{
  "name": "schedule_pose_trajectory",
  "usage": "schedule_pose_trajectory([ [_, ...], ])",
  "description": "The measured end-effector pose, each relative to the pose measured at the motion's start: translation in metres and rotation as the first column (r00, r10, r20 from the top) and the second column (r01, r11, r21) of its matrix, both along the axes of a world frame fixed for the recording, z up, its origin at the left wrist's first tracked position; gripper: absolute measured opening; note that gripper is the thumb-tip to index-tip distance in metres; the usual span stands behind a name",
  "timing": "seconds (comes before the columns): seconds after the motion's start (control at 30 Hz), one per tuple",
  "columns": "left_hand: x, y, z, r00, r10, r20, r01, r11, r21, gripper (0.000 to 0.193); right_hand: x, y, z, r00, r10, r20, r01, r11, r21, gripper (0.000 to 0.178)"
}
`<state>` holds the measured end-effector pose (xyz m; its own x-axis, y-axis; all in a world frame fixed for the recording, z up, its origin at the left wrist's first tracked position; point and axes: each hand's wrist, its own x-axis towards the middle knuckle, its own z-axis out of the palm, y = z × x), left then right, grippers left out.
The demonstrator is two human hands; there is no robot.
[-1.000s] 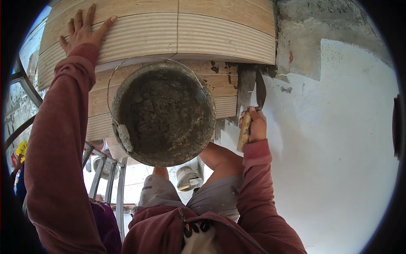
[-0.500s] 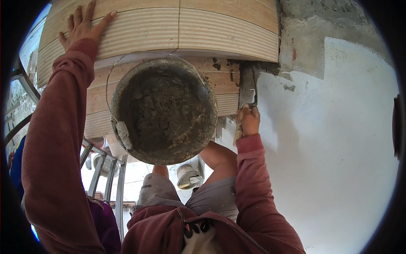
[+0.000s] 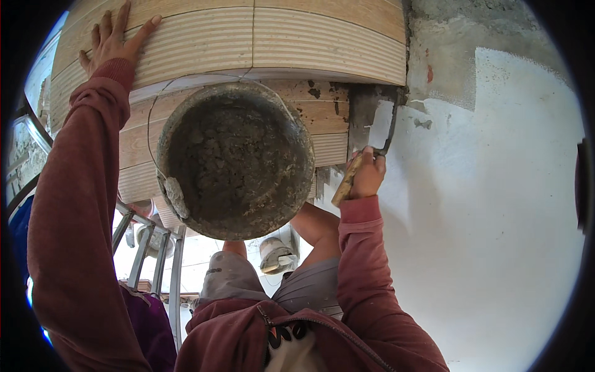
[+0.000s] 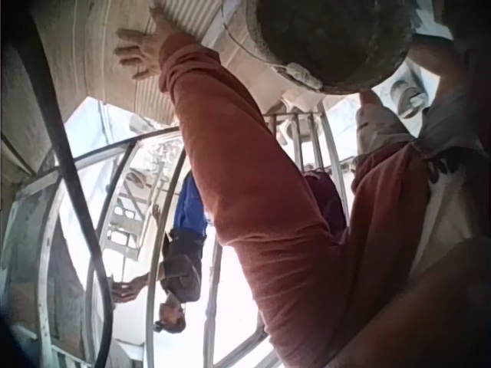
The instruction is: Apply cement and grout to the edges of tiled stairs.
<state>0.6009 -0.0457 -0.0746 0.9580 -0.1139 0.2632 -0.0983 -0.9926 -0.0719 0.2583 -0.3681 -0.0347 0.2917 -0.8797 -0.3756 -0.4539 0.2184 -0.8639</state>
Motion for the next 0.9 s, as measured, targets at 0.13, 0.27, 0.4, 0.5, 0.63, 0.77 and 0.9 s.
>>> schedule_pose_trajectory([
  [0.13,-0.001,-0.001,0.002,1.0,0.0,-0.002,0.0,1.0,-0.009,0.075,-0.019,-0.009,-0.014,0.973,0.195,-0.126,-0.213,0.965,-0.153,0.012],
  [0.27,-0.002,-0.003,0.001,1.0,0.002,-0.011,-0.002,1.0,-0.019,0.075,-0.007,-0.027,-0.011,0.922,0.267,-0.28,-0.244,0.963,0.116,0.011],
  [0.4,0.001,0.0,-0.001,1.0,-0.014,0.016,0.015,0.999,-0.038,0.075,0.021,-0.066,0.019,0.928,0.23,-0.292,-0.11,0.92,0.376,0.015],
  [0.5,0.0,0.0,-0.001,1.0,-0.009,0.011,0.009,0.999,-0.052,0.075,0.028,-0.075,0.032,0.963,0.178,-0.203,-0.053,0.861,0.506,0.02],
  [0.63,-0.002,-0.003,0.003,1.0,-0.021,0.008,0.022,0.997,-0.077,0.075,0.017,-0.083,0.032,0.993,0.097,-0.066,-0.03,0.756,0.653,0.02],
  [0.77,-0.007,-0.004,0.005,1.0,-0.023,0.017,0.025,0.995,-0.094,0.074,0.0,-0.053,0.023,0.998,0.022,-0.059,0.019,0.784,0.621,0.018],
  [0.9,-0.01,-0.008,0.01,1.0,-0.006,-0.016,0.006,1.0,-0.024,0.074,-0.001,-0.042,0.006,0.962,0.206,-0.179,-0.106,0.885,0.454,0.018],
])
